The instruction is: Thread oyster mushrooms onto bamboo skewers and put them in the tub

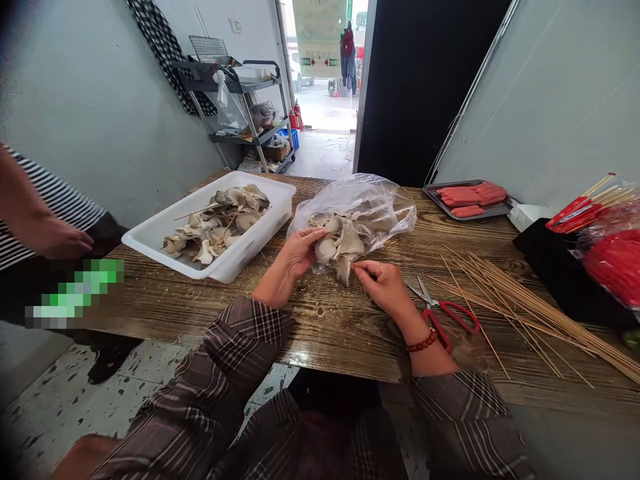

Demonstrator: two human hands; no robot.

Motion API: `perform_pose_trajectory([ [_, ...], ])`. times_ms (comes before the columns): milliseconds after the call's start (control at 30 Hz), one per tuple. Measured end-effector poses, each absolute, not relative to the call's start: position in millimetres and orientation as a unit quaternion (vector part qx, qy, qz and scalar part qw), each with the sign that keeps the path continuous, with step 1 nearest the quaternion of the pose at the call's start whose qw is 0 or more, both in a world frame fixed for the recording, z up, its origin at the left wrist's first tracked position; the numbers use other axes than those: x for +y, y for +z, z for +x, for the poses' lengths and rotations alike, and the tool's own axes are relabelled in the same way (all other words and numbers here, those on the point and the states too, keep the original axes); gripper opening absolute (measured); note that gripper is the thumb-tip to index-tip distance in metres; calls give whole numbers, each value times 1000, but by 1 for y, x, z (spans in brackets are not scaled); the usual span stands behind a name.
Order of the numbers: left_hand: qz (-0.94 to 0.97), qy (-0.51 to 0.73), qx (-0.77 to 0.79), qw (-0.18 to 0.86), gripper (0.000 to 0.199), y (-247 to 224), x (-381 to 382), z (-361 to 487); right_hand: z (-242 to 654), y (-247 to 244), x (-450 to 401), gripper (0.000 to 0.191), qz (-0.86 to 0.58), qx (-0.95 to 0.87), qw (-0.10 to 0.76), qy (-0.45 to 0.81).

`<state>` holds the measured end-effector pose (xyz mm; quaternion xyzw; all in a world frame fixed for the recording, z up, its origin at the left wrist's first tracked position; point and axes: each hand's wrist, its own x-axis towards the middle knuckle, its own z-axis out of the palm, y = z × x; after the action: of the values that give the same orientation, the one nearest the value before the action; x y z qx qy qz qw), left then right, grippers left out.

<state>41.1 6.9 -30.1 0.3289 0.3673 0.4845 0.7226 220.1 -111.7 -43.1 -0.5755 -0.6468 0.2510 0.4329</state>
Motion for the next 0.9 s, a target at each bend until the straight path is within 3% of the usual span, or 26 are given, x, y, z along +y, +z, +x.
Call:
perform_pose_trajectory([
  [900,330,485,372,720,19,-31,5,44,219,-46,-111,36,-583,-621,450,269],
])
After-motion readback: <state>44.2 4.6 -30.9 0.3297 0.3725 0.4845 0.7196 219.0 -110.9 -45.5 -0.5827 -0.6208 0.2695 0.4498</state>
